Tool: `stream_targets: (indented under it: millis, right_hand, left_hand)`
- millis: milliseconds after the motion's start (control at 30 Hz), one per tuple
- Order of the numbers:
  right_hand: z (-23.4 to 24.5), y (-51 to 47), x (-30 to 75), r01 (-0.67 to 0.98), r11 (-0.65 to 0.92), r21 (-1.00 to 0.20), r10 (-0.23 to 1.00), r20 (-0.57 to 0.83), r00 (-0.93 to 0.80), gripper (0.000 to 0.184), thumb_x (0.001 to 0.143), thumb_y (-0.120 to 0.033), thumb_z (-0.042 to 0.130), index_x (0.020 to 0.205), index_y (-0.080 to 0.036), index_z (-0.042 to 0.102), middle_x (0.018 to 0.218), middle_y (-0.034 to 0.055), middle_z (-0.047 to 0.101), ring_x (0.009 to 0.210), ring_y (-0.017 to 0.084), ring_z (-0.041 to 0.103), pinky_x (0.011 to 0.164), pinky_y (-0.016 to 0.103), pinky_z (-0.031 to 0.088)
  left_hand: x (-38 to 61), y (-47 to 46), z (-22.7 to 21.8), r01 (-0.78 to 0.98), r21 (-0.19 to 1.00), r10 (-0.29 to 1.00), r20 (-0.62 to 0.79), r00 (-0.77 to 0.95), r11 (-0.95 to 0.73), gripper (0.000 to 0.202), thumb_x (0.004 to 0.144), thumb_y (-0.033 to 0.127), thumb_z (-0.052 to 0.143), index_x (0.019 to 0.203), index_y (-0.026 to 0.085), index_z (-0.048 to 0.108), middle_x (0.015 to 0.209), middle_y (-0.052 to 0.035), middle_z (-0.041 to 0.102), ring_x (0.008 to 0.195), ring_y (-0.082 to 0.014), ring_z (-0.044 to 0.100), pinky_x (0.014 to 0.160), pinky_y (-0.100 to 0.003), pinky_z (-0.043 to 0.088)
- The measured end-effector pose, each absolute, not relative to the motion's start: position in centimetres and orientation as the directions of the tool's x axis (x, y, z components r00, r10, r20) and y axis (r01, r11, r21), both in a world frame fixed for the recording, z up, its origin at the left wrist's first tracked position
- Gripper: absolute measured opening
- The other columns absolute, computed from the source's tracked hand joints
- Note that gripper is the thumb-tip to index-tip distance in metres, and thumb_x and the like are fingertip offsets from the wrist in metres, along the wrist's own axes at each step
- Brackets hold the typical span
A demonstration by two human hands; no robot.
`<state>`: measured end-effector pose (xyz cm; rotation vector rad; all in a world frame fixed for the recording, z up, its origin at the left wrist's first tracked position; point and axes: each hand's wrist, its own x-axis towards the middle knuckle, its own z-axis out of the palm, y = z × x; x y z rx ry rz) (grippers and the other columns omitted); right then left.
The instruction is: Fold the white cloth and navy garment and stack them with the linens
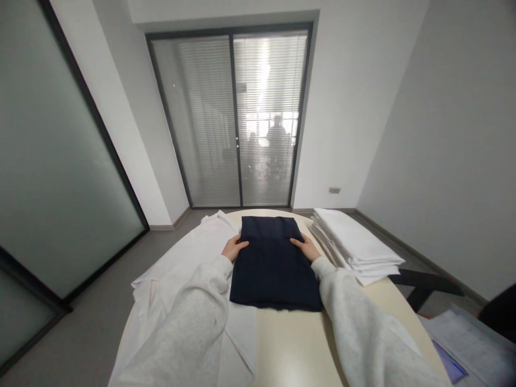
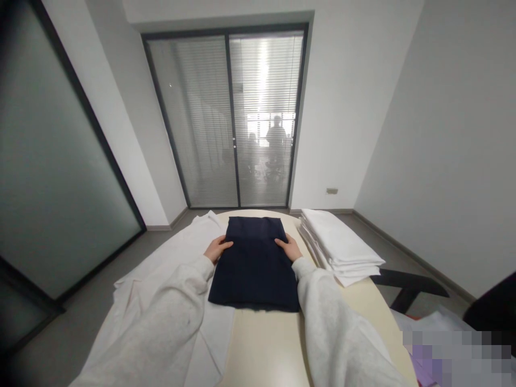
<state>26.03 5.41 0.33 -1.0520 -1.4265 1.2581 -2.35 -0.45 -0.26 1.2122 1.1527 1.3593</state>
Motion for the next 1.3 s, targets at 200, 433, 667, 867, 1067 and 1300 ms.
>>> stream_targets:
  millis: [200, 433, 667, 867, 1067, 1300]
  right_hand:
    - [0.1, 5.4, 26.8, 0.021, -0.027, -0.999, 0.898, -0.033, -0.439, 0.046, 0.06, -0.028, 0.066, 0.104, -0.019, 0.058, 0.094, 0.0045, 0.068, 0.087, 0.024, 0.063, 0.083, 0.041, 0.047]
    - [-0.1, 4.7, 27.1, -0.008, -0.117, -0.993, 0.902, -0.103, -0.419, 0.042, 0.052, -0.022, 0.067, 0.093, -0.016, 0.06, 0.084, 0.0044, 0.07, 0.08, 0.024, 0.064, 0.081, 0.04, 0.048]
    - [0.4, 3.9, 26.7, -0.05, -0.061, -0.997, 0.939, -0.04, -0.342, 0.036, 0.052, -0.027, 0.071, 0.087, -0.018, 0.063, 0.088, 0.0059, 0.069, 0.091, 0.027, 0.062, 0.084, 0.042, 0.046]
    - [0.5, 4.1, 26.9, -0.157, -0.062, -0.986, 0.874, 0.023, -0.486, 0.014, 0.049, -0.017, 0.065, 0.057, -0.016, 0.054, 0.099, 0.0066, 0.067, 0.09, 0.024, 0.061, 0.081, 0.035, 0.045]
    - [-0.1, 4.5, 27.3, -0.079, -0.072, -0.994, 0.906, -0.032, -0.421, 0.015, 0.048, -0.017, 0.054, 0.061, -0.02, 0.047, 0.06, -0.0031, 0.062, 0.054, 0.014, 0.055, 0.055, 0.025, 0.042]
    - [-0.2, 4.5, 27.5, -0.07, 0.052, -0.996, 0.92, 0.075, -0.385, 0.01, 0.045, -0.015, 0.043, 0.052, -0.02, 0.038, 0.042, -0.0059, 0.044, 0.04, 0.009, 0.04, 0.043, 0.021, 0.03]
  left_hand:
    - [-2.6, -0.6, -1.1, -0.059, 0.994, 0.995, 0.098, 0.032, -0.096, 0.059, 0.049, 0.028, 0.077, 0.104, 0.014, 0.059, 0.105, -0.0092, 0.065, 0.104, -0.0275, 0.056, 0.091, -0.038, 0.041]
    - [-2.8, -1.1, -0.8, -0.143, 0.989, 0.999, 0.038, 0.02, -0.035, 0.066, 0.046, 0.017, 0.074, 0.11, 0.014, 0.057, 0.095, -0.0076, 0.068, 0.095, -0.0268, 0.06, 0.085, -0.038, 0.045]
    - [-3.3, -1.2, -0.1, -0.004, 0.991, 0.982, 0.131, -0.138, -0.132, 0.026, 0.054, 0.017, 0.066, 0.079, 0.013, 0.066, 0.09, -0.0061, 0.069, 0.096, -0.0259, 0.059, 0.084, -0.038, 0.045]
    - [-3.0, -1.9, -0.2, 0.02, 0.974, 0.973, 0.227, -0.042, -0.226, 0.016, 0.055, 0.012, 0.047, 0.039, 0.016, 0.045, 0.098, -0.0068, 0.067, 0.092, -0.0217, 0.059, 0.085, -0.035, 0.044]
    - [-3.1, -1.6, -0.8, 0.03, 0.966, 0.958, 0.257, -0.124, -0.256, 0.014, 0.047, 0.008, 0.038, 0.037, 0.016, 0.041, 0.093, -0.0034, 0.068, 0.085, -0.0181, 0.06, 0.081, -0.031, 0.044]
    - [-3.5, -1.5, -0.7, 0.07, 0.96, 0.934, 0.279, -0.224, -0.27, 0.014, 0.045, 0.009, 0.035, 0.035, 0.017, 0.041, 0.09, -0.0013, 0.067, 0.079, -0.0175, 0.06, 0.073, -0.029, 0.046]
